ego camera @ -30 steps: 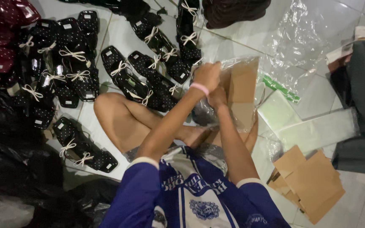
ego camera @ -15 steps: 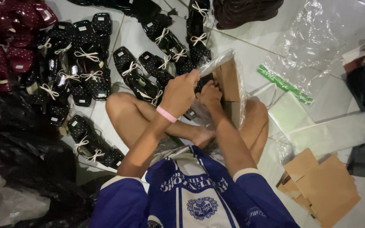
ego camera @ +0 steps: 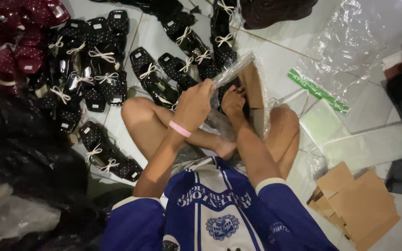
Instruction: The person sits on the floor surrounded by black polka-dotted shoes. They pick up a pair of shoes, place them into a clear plastic bag, insert a cardboard insert, and seal the bag. The person repeats this process for multiple pairs of shoes.
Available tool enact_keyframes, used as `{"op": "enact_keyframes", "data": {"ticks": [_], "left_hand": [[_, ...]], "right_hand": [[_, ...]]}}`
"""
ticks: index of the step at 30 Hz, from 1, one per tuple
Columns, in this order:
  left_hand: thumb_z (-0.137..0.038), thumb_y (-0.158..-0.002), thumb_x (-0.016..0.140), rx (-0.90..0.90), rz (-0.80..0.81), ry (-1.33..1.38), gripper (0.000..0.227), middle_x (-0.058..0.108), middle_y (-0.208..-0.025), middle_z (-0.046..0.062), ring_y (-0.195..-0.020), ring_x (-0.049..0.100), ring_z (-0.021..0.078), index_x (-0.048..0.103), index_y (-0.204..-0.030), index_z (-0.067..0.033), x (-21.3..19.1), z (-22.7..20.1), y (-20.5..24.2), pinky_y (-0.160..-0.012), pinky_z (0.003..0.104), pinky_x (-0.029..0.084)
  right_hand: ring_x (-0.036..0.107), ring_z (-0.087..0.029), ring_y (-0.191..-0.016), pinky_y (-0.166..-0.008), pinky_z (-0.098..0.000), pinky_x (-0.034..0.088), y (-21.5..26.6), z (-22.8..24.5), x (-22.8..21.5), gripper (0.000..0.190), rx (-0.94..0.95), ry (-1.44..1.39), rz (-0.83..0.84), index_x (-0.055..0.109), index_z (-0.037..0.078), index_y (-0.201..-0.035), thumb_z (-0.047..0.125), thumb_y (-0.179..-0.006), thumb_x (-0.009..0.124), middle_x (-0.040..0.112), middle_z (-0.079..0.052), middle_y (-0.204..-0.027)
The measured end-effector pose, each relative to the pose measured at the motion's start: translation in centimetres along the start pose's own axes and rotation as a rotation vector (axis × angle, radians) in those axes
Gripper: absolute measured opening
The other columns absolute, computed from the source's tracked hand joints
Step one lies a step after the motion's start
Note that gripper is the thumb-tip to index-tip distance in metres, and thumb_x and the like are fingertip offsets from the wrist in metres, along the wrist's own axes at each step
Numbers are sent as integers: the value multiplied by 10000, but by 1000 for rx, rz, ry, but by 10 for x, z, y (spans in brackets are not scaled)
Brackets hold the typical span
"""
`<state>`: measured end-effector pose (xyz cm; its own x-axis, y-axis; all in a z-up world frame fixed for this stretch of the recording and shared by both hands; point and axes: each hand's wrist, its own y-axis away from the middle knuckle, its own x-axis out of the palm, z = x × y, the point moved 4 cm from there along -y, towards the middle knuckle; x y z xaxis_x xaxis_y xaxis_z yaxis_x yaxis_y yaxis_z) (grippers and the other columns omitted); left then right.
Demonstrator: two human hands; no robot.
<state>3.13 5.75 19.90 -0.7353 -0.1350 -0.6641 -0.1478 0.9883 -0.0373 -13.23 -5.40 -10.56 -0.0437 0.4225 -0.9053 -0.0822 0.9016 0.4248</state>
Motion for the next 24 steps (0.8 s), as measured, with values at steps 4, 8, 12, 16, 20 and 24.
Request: {"op": "enact_keyframes", "data": {"ticks": [4, 8, 12, 16, 20, 24], "left_hand": [[-268, -1025, 569, -70, -83, -68, 195, 677, -1055, 175, -852, 671, 452, 569, -1123, -99, -7, 0, 15, -696, 572, 503], [-334, -942, 666, -20, -210, 9, 368, 617, -1117, 167, -888, 672, 413, 557, -1211, -108, 3, 5, 31, -706, 521, 528], [-350, -976, 699, -64, -253, 103, 370, 620, -1140, 137, -932, 677, 376, 591, -1218, -91, 33, 35, 60, -755, 473, 552], [-268, -931, 728, -261, -240, 247, 325, 631, -1109, 141, -774, 683, 284, 632, -1156, -55, 76, 104, 85, -692, 405, 571], [-211, -943, 759, -285, -478, 349, 247, 682, -904, 107, -745, 685, 211, 649, -1087, -43, 103, 180, 95, -660, 313, 581], [-313, -862, 824, -422, -599, 413, 481, 646, -866, 162, -709, 634, 279, 606, -1102, 43, 131, 233, 46, -632, 359, 540]], "right_hand": [[341, -516, -1410, -1066, -558, 405, 18, 1, -42, 749, -123, -130, 33, 477, -8, -1365, 502, -874, 720, 408, -346, -1465], [652, -459, -1057, -893, -526, 516, 45, -26, -84, 650, -207, -369, -59, 650, 36, -1235, 510, -803, 760, 699, -271, -1121], [730, -362, -1053, -903, -468, 554, 78, -56, -128, 343, -433, -717, -266, 728, 3, -1215, 261, -1082, 545, 740, -237, -1128], [681, -159, -1135, -936, -288, 546, 127, -94, -164, 355, -424, -1372, -182, 627, -24, -1316, 238, -1142, 463, 691, -60, -1265], [469, -134, -764, -736, -254, 428, 200, -111, -184, 328, -318, -1306, -663, 616, -68, -1065, 210, -1224, 544, 580, -84, -925], [599, -175, -758, -697, -301, 489, 259, -69, -137, 204, -574, -1126, -422, 635, 11, -1002, 187, -1077, 565, 661, -59, -891]]}}
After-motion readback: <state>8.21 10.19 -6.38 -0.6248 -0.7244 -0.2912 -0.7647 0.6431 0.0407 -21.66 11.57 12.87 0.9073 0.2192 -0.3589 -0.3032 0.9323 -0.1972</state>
